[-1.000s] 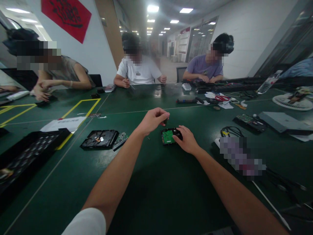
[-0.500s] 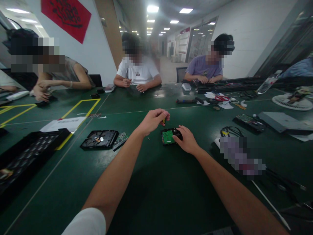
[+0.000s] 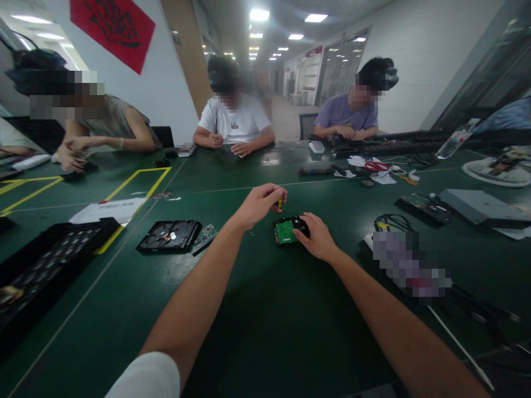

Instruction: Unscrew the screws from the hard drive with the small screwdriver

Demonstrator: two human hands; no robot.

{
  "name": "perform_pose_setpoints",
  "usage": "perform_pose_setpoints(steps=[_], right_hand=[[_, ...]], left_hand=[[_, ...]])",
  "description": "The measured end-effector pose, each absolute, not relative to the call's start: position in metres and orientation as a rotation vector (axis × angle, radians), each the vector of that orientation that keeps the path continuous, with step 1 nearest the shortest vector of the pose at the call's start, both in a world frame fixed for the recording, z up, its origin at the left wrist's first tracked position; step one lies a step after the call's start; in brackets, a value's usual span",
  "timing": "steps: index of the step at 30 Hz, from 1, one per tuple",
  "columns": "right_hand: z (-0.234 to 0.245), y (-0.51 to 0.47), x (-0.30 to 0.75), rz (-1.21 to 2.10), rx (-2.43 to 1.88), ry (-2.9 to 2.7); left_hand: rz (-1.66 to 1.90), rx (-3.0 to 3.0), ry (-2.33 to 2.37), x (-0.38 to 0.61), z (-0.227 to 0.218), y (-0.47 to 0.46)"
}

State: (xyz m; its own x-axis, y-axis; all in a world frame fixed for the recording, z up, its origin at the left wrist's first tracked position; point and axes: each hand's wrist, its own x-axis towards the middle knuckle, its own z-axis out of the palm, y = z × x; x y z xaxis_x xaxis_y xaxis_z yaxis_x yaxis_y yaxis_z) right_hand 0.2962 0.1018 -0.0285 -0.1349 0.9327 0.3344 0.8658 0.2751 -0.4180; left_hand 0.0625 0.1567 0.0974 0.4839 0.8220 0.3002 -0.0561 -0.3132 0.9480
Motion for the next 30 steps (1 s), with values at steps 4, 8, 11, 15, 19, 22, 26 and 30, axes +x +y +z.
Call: perform_pose_setpoints(steps=[4, 8, 11, 15, 19, 22, 26, 30], right_hand=[[-0.0292, 0.1016, 0.2949, 0.16, -1.621, -2.013], [-0.0275, 0.1013, 0.2928, 0.137, -1.625, -2.006], [-0.0252, 0.1006, 0.2911, 0.132, -1.637, -2.004], [-0.0232, 0.0994, 0.2894, 0.133, -1.645, -1.996], [-0.0226, 0.0986, 0.2885, 0.131, -1.661, -1.986], [-0.0222, 0.0982, 0.2884, 0.137, -1.668, -1.981], [-0.0228, 0.0979, 0.2887, 0.147, -1.657, -1.984], [-0.0259, 0.0996, 0.2894, 0.138, -1.649, -1.988]], left_hand=[[1.018, 1.673, 0.669, 0.0633, 0.098, 0.1557], [1.012, 1.677, 0.67, 0.0646, 0.0982, 0.1551], [1.015, 1.67, 0.655, 0.0652, 0.0969, 0.1557], [1.019, 1.649, 0.644, 0.0659, 0.0944, 0.1573], [1.013, 1.645, 0.655, 0.0674, 0.0947, 0.1559], [1.011, 1.649, 0.669, 0.0681, 0.0961, 0.154], [1.029, 1.661, 0.681, 0.0678, 0.0965, 0.1535], [1.04, 1.656, 0.683, 0.0675, 0.0944, 0.1554]])
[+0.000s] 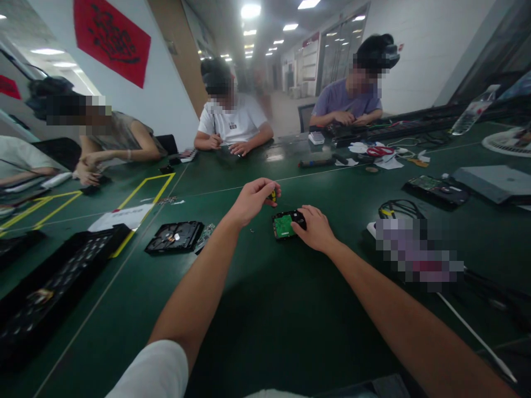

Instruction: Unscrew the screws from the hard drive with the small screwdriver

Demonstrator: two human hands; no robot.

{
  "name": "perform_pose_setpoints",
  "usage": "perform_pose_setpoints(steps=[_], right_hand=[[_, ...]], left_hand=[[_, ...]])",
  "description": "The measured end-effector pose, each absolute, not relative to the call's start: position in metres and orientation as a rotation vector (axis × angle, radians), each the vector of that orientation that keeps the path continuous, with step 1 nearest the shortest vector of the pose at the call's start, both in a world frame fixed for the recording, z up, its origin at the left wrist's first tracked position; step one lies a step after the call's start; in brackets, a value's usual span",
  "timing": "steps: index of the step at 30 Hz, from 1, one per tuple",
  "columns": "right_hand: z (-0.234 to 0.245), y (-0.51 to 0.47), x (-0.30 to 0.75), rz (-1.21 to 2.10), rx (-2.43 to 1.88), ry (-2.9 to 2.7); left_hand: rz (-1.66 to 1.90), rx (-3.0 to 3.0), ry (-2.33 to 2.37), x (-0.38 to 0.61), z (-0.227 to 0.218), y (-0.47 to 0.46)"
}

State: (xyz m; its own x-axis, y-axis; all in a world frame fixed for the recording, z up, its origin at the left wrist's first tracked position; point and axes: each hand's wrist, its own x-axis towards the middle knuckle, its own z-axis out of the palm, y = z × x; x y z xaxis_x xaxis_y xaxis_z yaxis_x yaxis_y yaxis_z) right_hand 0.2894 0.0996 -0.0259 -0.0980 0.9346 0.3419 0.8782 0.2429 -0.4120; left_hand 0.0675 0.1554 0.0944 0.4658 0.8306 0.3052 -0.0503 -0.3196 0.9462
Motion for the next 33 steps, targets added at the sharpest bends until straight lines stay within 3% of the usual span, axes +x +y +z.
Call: perform_pose_setpoints(steps=[33], right_hand=[[-0.0277, 0.1014, 0.2915, 0.151, -1.643, -1.986]], left_hand=[[0.97, 1.67, 0.672, 0.0658, 0.0994, 0.1532]])
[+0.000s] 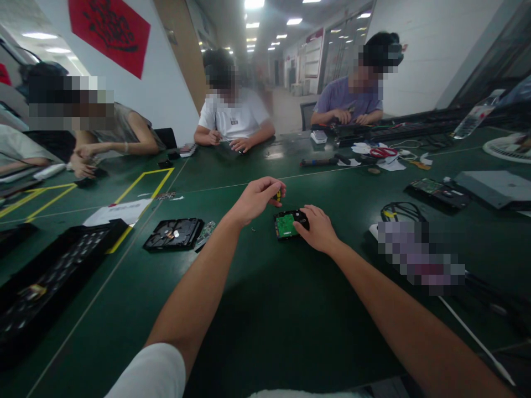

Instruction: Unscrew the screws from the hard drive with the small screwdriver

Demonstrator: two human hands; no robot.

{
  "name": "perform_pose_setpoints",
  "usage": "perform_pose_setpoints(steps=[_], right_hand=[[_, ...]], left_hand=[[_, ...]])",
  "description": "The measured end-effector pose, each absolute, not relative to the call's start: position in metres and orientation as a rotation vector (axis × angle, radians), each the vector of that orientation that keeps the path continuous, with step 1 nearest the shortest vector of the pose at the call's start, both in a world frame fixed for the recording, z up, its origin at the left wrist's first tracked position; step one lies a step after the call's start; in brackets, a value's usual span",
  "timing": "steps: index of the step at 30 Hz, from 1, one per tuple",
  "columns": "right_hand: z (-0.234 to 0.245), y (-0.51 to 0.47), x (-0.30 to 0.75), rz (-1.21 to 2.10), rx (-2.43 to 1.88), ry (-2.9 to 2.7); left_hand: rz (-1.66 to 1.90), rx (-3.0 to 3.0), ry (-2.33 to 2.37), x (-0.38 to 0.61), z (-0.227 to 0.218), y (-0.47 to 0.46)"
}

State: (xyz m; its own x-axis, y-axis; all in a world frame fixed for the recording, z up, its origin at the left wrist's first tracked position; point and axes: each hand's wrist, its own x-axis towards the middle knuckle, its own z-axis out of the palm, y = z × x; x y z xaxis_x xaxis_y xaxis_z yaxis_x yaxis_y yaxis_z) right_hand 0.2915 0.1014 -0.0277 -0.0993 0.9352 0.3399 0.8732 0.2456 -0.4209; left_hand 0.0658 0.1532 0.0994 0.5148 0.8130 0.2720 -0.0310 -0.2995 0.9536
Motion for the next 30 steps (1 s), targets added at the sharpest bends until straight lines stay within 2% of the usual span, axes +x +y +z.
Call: perform_pose_setpoints(steps=[9, 19, 30], right_hand=[[-0.0271, 0.1011, 0.2907, 0.109, -1.638, -2.005], [-0.0238, 0.1018, 0.2932, 0.121, -1.594, -2.036], [-0.0196, 0.0998, 0.2976, 0.126, -1.557, -2.049]], left_hand=[[0.998, 1.577, 0.651, 0.0673, 0.1007, 0.1517], [1.103, 1.775, 0.81, 0.0645, 0.0949, 0.1563], [0.991, 1.591, 0.632, 0.0593, 0.1009, 0.1562]])
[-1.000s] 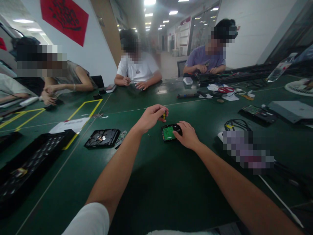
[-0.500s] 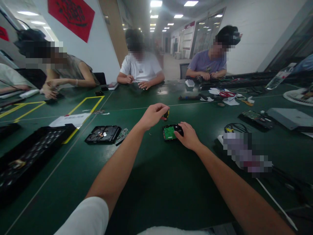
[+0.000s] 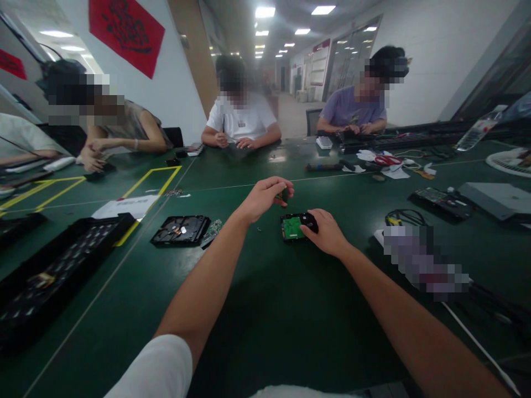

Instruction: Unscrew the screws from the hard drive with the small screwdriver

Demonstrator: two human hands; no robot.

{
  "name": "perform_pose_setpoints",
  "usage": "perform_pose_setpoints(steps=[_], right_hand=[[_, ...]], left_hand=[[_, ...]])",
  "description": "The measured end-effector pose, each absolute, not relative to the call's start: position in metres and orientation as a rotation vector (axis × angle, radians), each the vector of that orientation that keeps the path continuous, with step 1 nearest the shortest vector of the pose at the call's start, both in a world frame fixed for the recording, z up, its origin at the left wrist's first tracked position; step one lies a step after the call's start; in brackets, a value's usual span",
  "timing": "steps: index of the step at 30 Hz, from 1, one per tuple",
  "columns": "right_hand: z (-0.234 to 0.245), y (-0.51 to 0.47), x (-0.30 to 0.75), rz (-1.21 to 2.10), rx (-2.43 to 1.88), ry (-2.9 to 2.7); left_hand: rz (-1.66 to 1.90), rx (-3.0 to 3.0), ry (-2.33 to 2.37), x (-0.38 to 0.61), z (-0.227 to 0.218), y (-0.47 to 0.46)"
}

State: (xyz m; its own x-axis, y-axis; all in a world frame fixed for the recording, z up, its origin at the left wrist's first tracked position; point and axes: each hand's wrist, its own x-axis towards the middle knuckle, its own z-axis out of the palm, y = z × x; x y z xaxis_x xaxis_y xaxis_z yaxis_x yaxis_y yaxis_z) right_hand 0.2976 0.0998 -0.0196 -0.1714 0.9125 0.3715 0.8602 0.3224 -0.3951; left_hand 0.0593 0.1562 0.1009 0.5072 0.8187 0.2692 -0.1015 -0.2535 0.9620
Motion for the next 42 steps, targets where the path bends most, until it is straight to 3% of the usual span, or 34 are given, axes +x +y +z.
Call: perform_pose_setpoints(steps=[11, 25, 35, 42], right_hand=[[-0.0215, 0.0982, 0.3, 0.135, -1.532, -2.064], [-0.0251, 0.1002, 0.3023, 0.131, -1.514, -2.074], [-0.0249, 0.0998, 0.3014, 0.144, -1.519, -2.061], [-0.0244, 0.0994, 0.3004, 0.123, -1.518, -2.057]], left_hand=[[1.052, 1.841, 0.725, 0.0613, 0.0972, 0.156], [0.972, 1.501, 0.599, 0.0614, 0.0989, 0.1561], [1.077, 1.705, 0.764, 0.0643, 0.0946, 0.1532], [1.015, 1.721, 0.625, 0.0638, 0.0965, 0.1544]])
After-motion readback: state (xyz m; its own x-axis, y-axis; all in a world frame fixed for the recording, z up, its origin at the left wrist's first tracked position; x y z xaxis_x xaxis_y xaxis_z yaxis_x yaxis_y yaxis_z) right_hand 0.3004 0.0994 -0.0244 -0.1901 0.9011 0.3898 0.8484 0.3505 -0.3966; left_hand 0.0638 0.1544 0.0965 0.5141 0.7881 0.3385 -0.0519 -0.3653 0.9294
